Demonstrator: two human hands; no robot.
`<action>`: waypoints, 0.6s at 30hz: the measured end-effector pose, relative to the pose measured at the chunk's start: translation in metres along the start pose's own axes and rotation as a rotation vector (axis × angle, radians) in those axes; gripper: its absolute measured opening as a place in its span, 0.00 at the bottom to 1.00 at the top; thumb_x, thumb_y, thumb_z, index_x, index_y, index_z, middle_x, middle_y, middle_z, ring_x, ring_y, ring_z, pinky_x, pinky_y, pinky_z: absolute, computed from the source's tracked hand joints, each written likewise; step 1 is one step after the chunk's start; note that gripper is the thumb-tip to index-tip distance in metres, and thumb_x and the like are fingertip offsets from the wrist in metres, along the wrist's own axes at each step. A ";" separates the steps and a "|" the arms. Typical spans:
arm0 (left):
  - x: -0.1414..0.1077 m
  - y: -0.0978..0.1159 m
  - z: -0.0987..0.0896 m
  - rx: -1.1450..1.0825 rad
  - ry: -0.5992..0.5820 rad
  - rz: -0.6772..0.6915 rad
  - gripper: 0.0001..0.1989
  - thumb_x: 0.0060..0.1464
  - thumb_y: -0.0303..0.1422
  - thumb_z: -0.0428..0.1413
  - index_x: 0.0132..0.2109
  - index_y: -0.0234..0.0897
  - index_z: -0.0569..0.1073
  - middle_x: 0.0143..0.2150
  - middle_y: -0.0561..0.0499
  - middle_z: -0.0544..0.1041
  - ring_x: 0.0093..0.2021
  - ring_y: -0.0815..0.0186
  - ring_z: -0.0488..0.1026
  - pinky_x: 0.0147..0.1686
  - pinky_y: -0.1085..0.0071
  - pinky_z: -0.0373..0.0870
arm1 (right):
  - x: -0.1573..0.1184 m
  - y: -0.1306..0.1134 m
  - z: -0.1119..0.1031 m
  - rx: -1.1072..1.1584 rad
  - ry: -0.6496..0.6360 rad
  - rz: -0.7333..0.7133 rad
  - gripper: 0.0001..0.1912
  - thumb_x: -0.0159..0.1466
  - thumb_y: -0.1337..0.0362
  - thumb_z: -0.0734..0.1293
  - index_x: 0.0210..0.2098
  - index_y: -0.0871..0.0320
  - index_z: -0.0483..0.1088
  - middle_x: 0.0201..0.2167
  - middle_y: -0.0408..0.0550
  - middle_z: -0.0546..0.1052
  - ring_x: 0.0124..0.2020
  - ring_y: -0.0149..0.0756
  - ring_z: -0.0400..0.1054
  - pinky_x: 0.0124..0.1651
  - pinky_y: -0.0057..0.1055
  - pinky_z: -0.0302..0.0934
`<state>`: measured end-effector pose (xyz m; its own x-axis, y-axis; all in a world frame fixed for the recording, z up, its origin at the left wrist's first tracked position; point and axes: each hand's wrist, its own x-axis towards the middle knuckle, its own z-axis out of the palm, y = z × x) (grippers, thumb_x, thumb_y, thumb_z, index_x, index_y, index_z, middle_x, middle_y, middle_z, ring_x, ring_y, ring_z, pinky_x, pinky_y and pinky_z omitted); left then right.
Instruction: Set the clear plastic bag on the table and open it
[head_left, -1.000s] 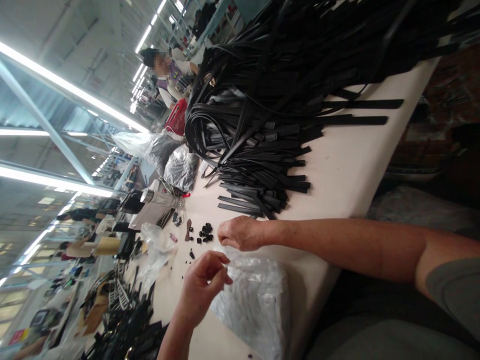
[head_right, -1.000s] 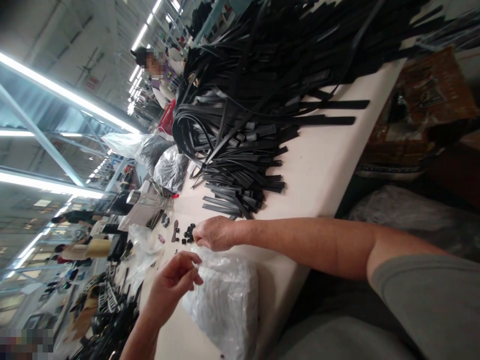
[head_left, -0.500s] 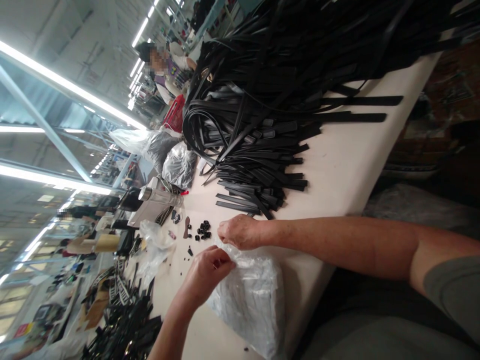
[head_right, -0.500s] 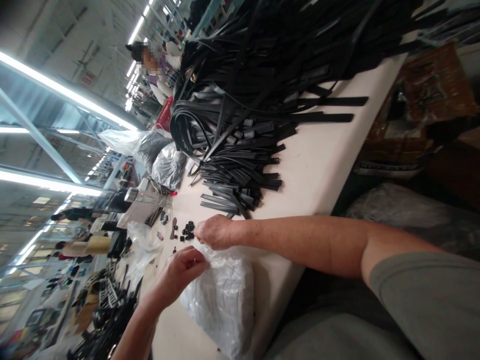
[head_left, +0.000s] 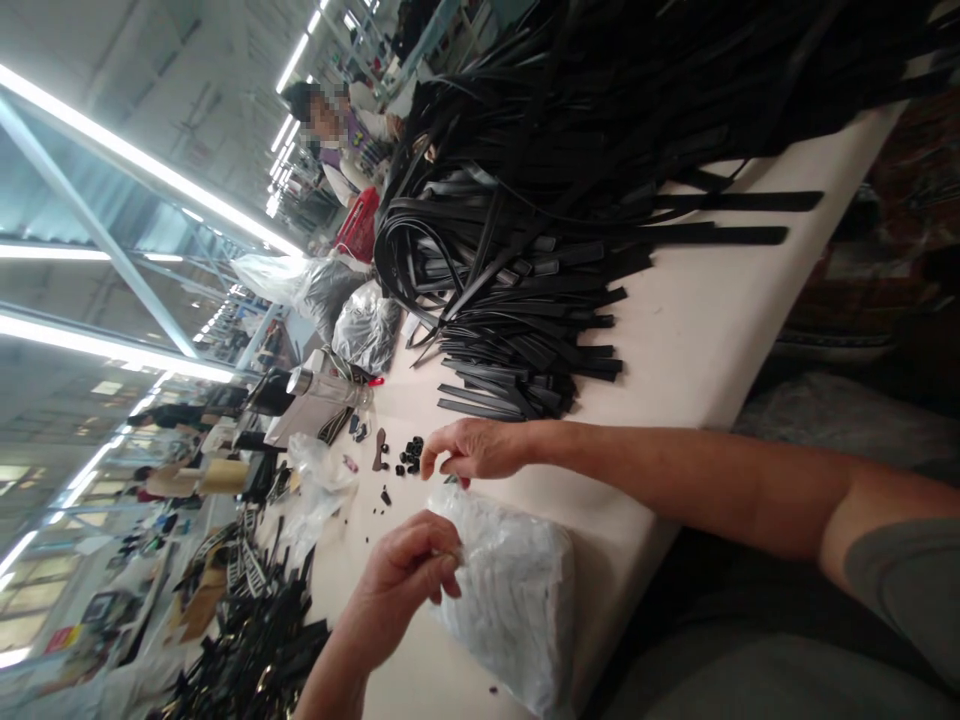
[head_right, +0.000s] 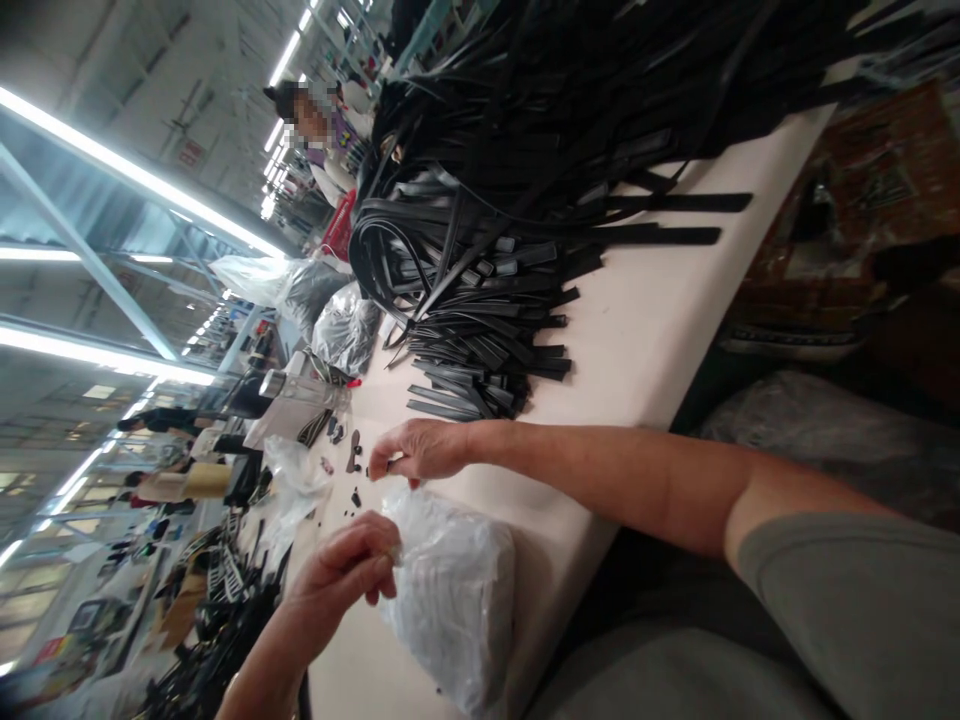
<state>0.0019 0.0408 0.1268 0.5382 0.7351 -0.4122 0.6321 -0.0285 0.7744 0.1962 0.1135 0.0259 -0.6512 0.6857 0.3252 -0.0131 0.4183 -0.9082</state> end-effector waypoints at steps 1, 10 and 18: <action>-0.002 0.002 0.001 0.078 0.037 0.020 0.08 0.59 0.35 0.56 0.33 0.37 0.75 0.36 0.49 0.70 0.27 0.69 0.70 0.24 0.75 0.66 | -0.001 0.000 -0.001 0.128 -0.109 -0.010 0.16 0.64 0.75 0.59 0.48 0.62 0.71 0.37 0.45 0.75 0.30 0.26 0.71 0.37 0.23 0.63; 0.001 0.005 -0.001 0.424 0.160 0.002 0.08 0.60 0.33 0.55 0.34 0.40 0.76 0.30 0.52 0.72 0.27 0.69 0.70 0.28 0.75 0.66 | -0.002 0.007 0.014 0.210 -0.350 -0.090 0.09 0.59 0.73 0.68 0.40 0.65 0.75 0.34 0.43 0.72 0.34 0.27 0.68 0.36 0.21 0.61; -0.004 -0.008 0.000 0.193 0.018 0.159 0.08 0.60 0.32 0.55 0.33 0.37 0.75 0.32 0.50 0.72 0.31 0.68 0.71 0.30 0.74 0.69 | 0.000 0.006 0.005 -0.204 -0.097 -0.212 0.03 0.60 0.73 0.69 0.31 0.62 0.76 0.33 0.44 0.72 0.33 0.28 0.64 0.34 0.23 0.56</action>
<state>-0.0054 0.0385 0.1224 0.6308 0.7229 -0.2822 0.6355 -0.2726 0.7223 0.1924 0.1136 0.0190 -0.7198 0.5143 0.4662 -0.0103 0.6637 -0.7480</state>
